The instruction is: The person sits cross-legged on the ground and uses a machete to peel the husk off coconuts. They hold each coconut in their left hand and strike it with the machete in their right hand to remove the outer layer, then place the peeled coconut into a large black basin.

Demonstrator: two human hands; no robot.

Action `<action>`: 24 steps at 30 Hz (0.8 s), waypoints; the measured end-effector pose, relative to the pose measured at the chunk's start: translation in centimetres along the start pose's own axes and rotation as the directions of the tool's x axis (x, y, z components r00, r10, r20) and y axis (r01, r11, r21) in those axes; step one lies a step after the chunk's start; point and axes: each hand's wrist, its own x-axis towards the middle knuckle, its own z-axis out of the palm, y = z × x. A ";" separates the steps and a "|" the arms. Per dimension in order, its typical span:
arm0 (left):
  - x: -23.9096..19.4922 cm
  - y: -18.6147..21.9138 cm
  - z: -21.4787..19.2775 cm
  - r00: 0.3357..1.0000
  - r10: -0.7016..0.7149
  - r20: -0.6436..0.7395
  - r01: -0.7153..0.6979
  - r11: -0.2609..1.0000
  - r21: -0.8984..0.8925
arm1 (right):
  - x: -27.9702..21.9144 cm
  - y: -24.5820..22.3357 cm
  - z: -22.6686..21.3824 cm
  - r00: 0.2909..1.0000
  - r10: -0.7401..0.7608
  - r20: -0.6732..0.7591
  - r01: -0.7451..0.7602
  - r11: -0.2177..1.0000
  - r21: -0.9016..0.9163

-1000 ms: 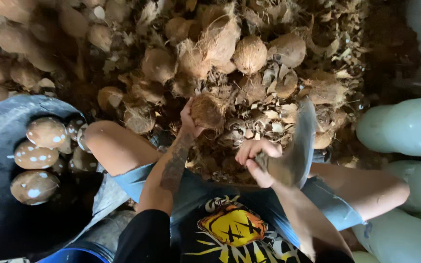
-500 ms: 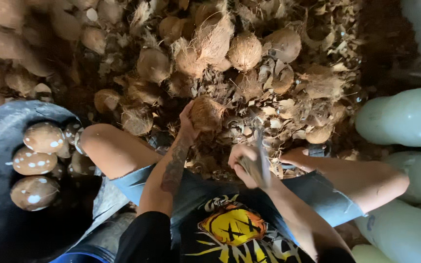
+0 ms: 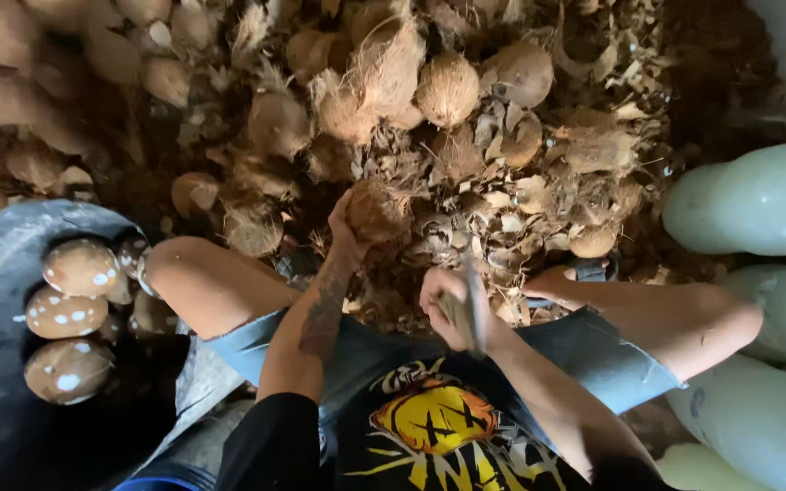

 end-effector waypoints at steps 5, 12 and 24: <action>1.6 0.7 0.6 1.000 0.004 -0.004 -0.005 0.993 -0.120 | 2.7 3.8 -0.2 0.911 0.412 0.008 -0.410 0.906 0.102; 0.5 -1.0 -0.6 0.998 0.017 -0.054 -0.016 0.999 0.028 | 0.8 8.0 0.7 0.999 -0.021 -0.041 0.030 0.968 0.248; 0.2 0.8 0.7 0.998 0.057 0.035 -0.057 0.998 -0.019 | 1.1 6.0 1.0 0.971 0.240 -0.012 -0.236 0.961 0.144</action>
